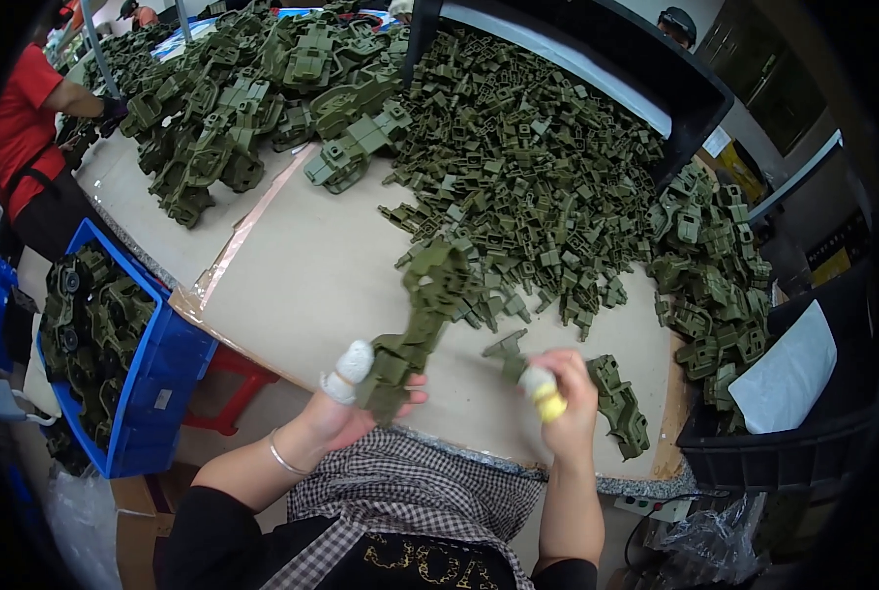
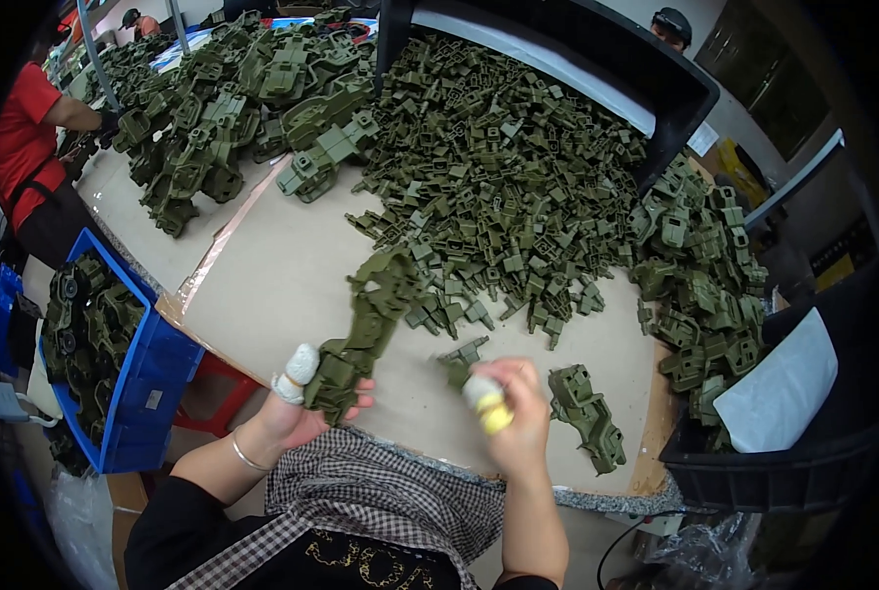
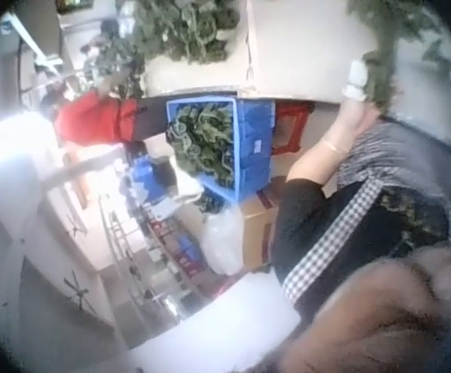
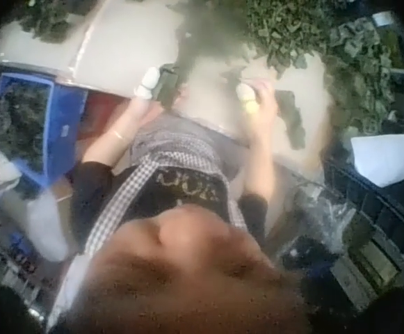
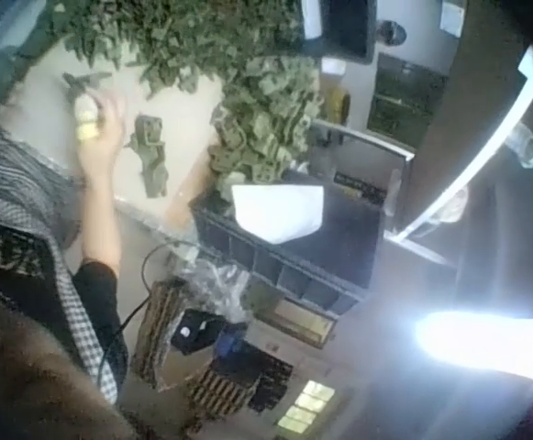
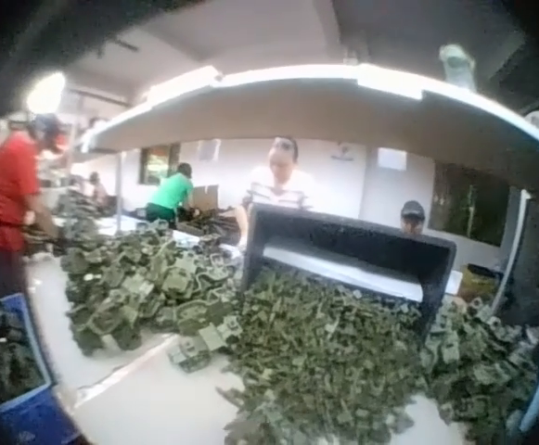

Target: The person assembles toy parts by picking up plastic components from the workbench and fitting them together by hand.

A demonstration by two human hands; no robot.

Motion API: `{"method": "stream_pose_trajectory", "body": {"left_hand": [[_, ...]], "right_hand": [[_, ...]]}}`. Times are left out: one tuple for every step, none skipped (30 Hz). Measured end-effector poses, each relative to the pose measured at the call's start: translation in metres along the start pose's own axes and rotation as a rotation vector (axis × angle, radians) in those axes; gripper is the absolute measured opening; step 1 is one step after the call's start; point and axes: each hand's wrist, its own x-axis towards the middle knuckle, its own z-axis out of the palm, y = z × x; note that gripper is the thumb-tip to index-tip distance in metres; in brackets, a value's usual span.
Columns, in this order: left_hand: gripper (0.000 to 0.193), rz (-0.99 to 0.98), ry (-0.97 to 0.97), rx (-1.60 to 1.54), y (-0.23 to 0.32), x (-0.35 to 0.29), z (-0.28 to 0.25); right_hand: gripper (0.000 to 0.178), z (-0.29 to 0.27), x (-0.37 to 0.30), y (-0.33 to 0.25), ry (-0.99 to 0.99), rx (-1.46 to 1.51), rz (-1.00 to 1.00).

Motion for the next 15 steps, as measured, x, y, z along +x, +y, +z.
{"method": "stream_pose_trajectory", "body": {"left_hand": [[0.056,-0.005,-0.044,0.041,-0.002,0.006,0.004],[0.056,-0.008,-0.084,0.084,-0.005,0.009,0.01],[0.064,0.001,-0.027,0.122,-0.01,0.011,0.017],[0.064,-0.001,-0.028,0.127,-0.017,0.013,0.021],[0.064,0.051,-0.041,0.15,-0.024,0.014,0.022],[0.064,0.103,-0.056,0.173,-0.028,0.015,0.024],[0.061,0.109,-0.068,0.192,-0.029,0.014,0.029],[0.061,0.109,-0.074,0.195,-0.034,0.014,0.028],[0.051,0.141,-0.054,0.278,-0.041,0.013,0.023],[0.042,0.172,-0.036,0.36,-0.042,0.013,0.025],[0.045,0.108,-0.027,0.298,-0.039,0.011,0.027],[0.045,0.107,-0.039,0.299,-0.039,0.009,0.034],[0.048,0.242,-0.085,0.311,-0.039,0.009,0.041],[0.051,0.376,-0.13,0.32,-0.04,0.007,0.048],[0.058,0.351,-0.174,0.279,-0.039,0.006,0.05]], "right_hand": [[0.025,0.007,-0.013,-0.019,-0.023,0.06,-0.035],[0.028,0.01,-0.023,-0.03,-0.082,-0.063,-0.127],[0.029,0.016,-0.028,-0.036,-0.103,-0.109,-0.204],[0.03,0.022,-0.033,-0.04,-0.122,-0.157,-0.282],[0.03,0.025,-0.037,-0.038,-0.118,-0.155,-0.284],[0.03,0.029,-0.04,-0.033,-0.127,-0.243,-0.339],[0.03,0.031,-0.043,-0.027,-0.134,-0.335,-0.394],[0.03,0.034,-0.046,-0.024,-0.128,-0.338,-0.396],[0.031,0.037,-0.049,-0.021,-0.108,-0.41,-0.459],[0.033,0.039,-0.051,-0.017,-0.087,-0.486,-0.519],[0.037,0.042,-0.051,-0.01,-0.057,-0.476,-0.562],[0.037,0.043,-0.055,-0.011,-0.048,-0.485,-0.563],[0.034,0.044,-0.059,-0.012,-0.005,-0.274,-0.356],[0.031,0.045,-0.066,-0.012,0.039,-0.06,-0.151],[0.025,0.049,-0.08,0.005,0.06,0.4,0.09]]}}
